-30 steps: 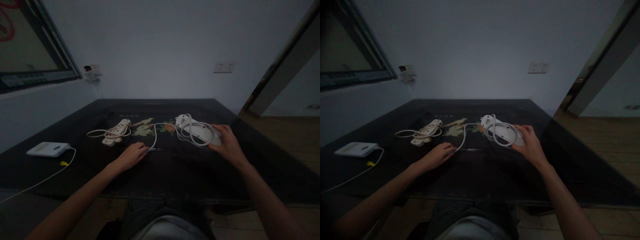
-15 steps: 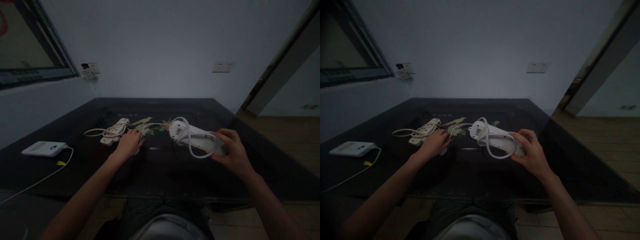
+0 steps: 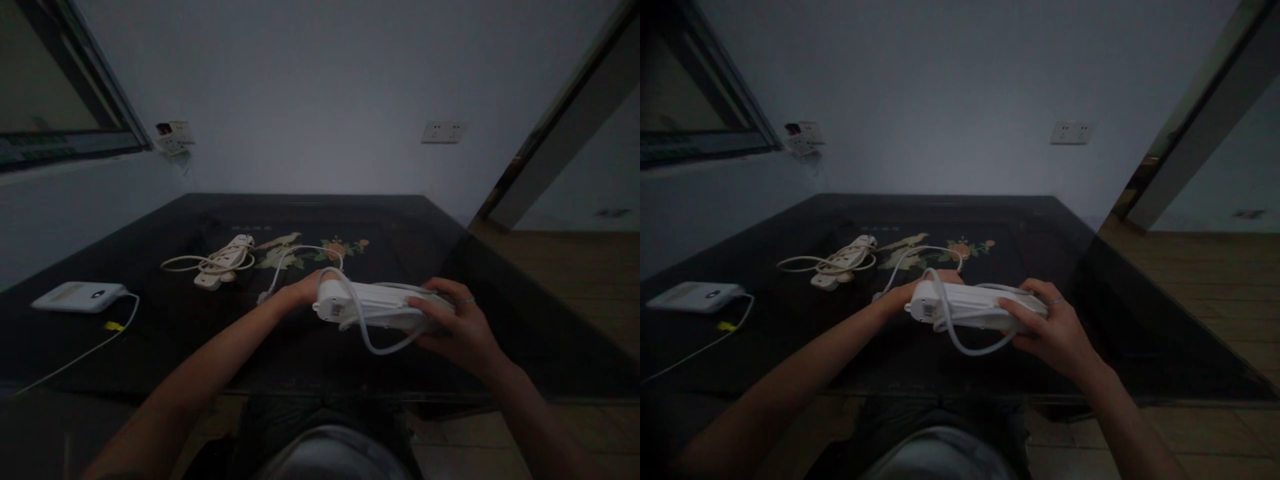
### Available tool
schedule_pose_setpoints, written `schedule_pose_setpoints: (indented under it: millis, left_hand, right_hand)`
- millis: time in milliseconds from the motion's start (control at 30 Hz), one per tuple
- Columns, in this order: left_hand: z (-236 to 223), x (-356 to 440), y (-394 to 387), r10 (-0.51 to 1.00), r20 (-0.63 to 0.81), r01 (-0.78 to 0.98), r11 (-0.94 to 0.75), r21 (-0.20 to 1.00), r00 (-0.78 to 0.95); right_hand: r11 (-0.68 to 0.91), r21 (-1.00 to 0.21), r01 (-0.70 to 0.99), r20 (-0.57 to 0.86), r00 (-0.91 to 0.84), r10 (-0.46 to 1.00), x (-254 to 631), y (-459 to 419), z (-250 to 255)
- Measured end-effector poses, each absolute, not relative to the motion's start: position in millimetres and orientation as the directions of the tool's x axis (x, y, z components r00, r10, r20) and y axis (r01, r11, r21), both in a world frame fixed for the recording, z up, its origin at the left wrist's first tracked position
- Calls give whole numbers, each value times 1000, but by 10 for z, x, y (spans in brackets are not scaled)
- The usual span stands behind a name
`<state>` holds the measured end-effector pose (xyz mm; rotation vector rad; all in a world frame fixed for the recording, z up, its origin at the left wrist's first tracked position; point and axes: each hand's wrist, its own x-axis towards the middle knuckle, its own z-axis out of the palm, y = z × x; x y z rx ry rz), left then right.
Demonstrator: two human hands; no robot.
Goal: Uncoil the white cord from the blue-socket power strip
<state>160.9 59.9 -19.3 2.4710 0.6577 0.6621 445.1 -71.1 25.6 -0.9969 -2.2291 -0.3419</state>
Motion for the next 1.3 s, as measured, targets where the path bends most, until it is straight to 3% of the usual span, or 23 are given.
schedule_pose_setpoints:
  millis: [100, 267, 567, 933, 1200, 1300]
  left_hand:
    - [-56, 1537, 610, 593, 296, 342, -728, 594, 749]
    - [238, 1478, 583, 708, 390, 381, -668, 639, 588]
    - [672, 1437, 385, 716, 485, 380, -687, 619, 503]
    - [725, 1465, 205, 589, 349, 373, -769, 519, 729]
    - [849, 1448, 213, 585, 376, 280, -739, 613, 719]
    - [888, 1466, 236, 654, 402, 271, -683, 678, 641]
  right_hand:
    - [676, -10, 737, 640, -515, 571, 4516, -716, 157]
    - [666, 24, 745, 577, -555, 599, 4564, -700, 35]
    - [616, 54, 786, 572, -530, 626, 4542, -559, -39]
    - [605, 148, 783, 640, -542, 545, 4549, -455, -40]
    - [642, 173, 747, 668, -568, 481, 4548, -458, 68]
    - [683, 182, 707, 706, -578, 410, 4527, -468, 103]
